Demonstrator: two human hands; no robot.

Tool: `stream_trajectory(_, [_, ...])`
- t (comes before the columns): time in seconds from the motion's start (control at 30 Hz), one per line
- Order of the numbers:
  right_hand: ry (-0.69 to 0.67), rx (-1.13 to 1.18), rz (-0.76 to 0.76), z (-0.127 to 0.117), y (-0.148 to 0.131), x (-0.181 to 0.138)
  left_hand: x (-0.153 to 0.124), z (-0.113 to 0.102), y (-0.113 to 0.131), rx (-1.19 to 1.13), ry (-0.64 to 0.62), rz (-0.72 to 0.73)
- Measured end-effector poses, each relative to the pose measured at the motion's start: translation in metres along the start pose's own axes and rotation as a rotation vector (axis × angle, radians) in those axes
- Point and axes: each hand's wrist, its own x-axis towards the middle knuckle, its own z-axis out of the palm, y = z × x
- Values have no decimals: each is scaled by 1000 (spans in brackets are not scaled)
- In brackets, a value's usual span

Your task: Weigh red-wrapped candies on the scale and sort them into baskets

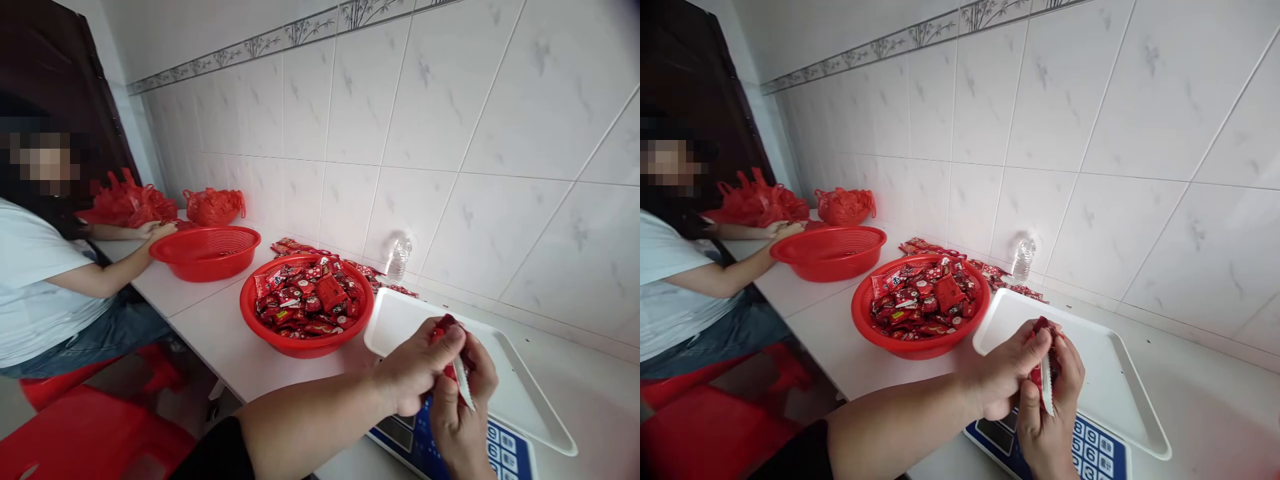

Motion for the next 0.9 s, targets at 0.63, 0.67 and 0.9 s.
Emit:
stream_trajectory(0.63, [-39,198,-95,19,-25,-21,-52,-28,37,46,-55,-137])
stream_trajectory(0.67, [-16,239,-59,20,-25,-24,-53,-29,34,16,-23,-118])
stream_trajectory(0.9, [-43,106,-4,21,-24,-36,-59,-26,15,-147,174,2])
